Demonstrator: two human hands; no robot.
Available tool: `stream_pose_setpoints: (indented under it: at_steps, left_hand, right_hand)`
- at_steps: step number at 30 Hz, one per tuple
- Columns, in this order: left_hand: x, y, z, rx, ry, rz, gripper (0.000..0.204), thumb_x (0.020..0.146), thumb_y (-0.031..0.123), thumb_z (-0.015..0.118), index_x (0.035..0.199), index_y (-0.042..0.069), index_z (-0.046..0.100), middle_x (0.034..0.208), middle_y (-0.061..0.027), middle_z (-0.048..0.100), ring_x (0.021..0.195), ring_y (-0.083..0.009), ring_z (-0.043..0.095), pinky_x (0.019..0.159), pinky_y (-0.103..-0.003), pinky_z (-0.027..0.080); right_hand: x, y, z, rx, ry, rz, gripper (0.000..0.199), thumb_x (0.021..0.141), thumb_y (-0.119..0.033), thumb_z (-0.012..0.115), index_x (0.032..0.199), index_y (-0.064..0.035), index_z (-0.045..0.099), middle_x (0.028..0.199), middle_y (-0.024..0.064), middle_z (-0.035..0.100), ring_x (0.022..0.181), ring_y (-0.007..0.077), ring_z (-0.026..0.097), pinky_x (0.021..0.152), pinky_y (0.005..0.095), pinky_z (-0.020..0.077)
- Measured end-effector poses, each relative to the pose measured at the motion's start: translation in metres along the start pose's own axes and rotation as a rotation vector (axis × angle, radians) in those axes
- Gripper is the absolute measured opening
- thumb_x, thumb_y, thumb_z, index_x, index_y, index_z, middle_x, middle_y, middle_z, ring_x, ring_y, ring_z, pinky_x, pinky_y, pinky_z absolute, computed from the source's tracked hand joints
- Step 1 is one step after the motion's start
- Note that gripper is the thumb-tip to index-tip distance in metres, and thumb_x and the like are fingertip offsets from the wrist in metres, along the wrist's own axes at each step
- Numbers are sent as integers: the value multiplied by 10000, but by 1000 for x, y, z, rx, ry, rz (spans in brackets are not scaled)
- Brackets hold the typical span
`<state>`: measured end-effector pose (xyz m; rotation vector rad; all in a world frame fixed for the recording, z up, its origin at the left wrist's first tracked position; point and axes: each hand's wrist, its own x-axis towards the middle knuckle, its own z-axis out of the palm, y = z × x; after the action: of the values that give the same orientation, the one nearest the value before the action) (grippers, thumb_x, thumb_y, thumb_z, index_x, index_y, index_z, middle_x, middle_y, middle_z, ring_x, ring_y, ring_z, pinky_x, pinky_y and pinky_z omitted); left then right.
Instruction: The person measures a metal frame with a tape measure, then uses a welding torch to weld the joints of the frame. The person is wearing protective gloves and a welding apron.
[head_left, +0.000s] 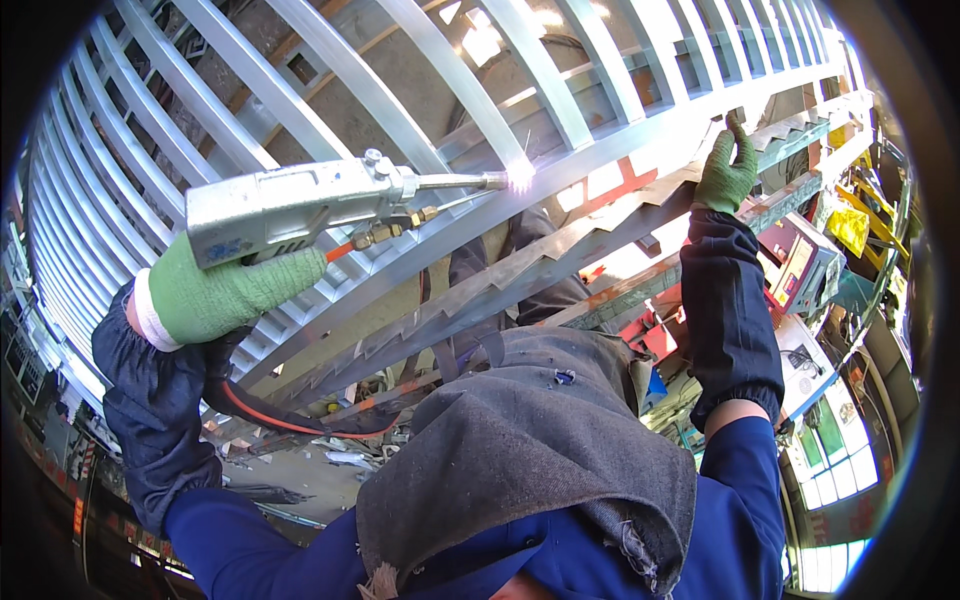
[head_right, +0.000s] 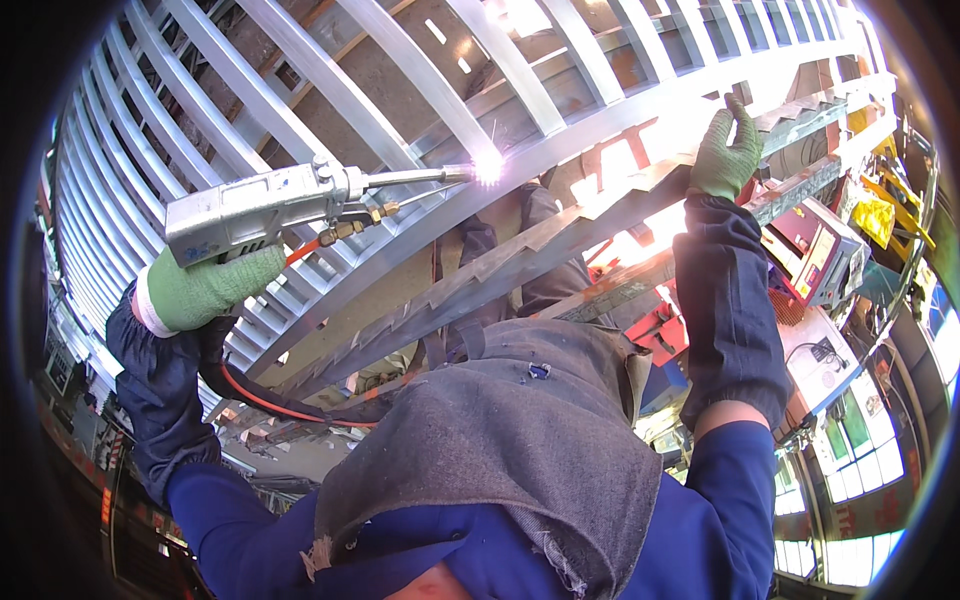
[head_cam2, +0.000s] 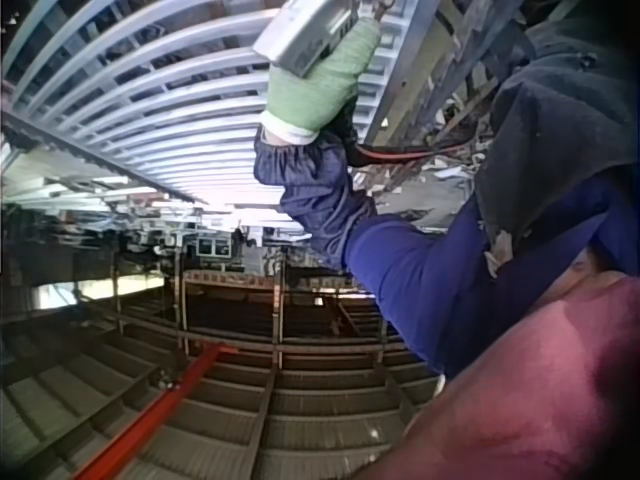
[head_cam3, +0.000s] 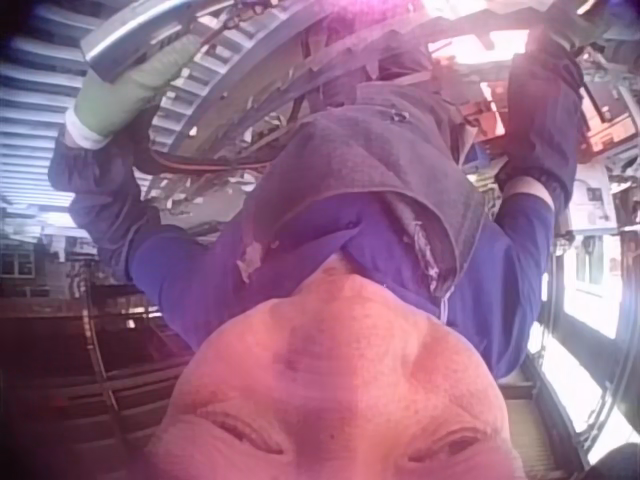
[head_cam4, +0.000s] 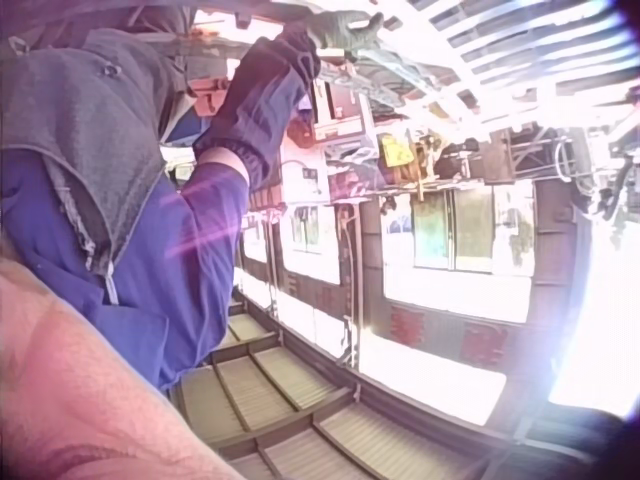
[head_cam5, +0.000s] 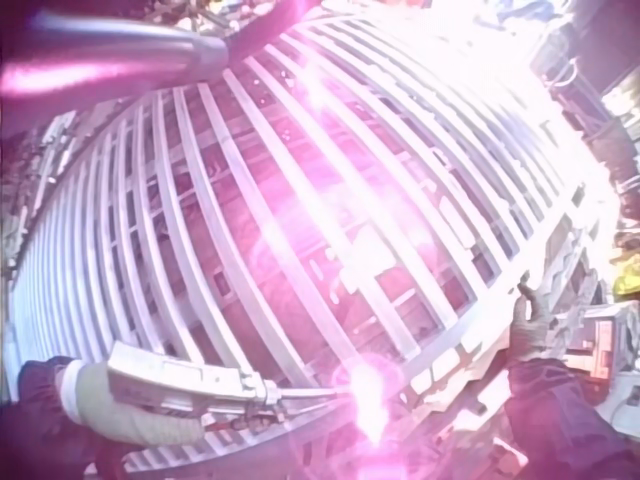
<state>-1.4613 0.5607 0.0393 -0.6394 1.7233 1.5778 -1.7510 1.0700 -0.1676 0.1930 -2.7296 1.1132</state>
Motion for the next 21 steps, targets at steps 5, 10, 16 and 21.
stream_pose_setpoints:
  at_steps: [5,10,16,21]
  left_hand:
    - [-4,-2,-2,-1,-18,-41,467,939,233,866,1329,41,698,989,-45,722,805,-109,627,692,-284,519]
    - [-7,-7,0,-35,-23,41,477,955,180,843,1376,32,675,1086,-35,733,883,-106,650,742,-290,553]
    - [-27,-26,-10,-88,12,56,421,954,152,834,1327,25,684,1071,-40,728,891,-117,674,759,-290,564]
    - [-39,-40,-11,-78,41,18,372,950,175,838,1272,43,707,937,-2,715,743,-75,633,631,-247,517]
  right_hand:
    - [1,8,0,-5,-8,-7,292,1053,-199,650,1304,-110,772,1340,138,671,1293,305,623,1155,441,449]
    - [2,15,-1,-31,2,-9,295,1048,-204,657,1301,-106,773,1325,149,677,1287,314,629,1146,442,454]
    - [4,19,-2,-11,9,-18,303,1045,-209,666,1294,-73,773,1308,149,691,1247,302,654,1120,432,477]
    - [7,21,4,49,22,-40,286,1076,-174,637,1298,-55,772,1259,76,768,1175,190,667,1111,370,465]
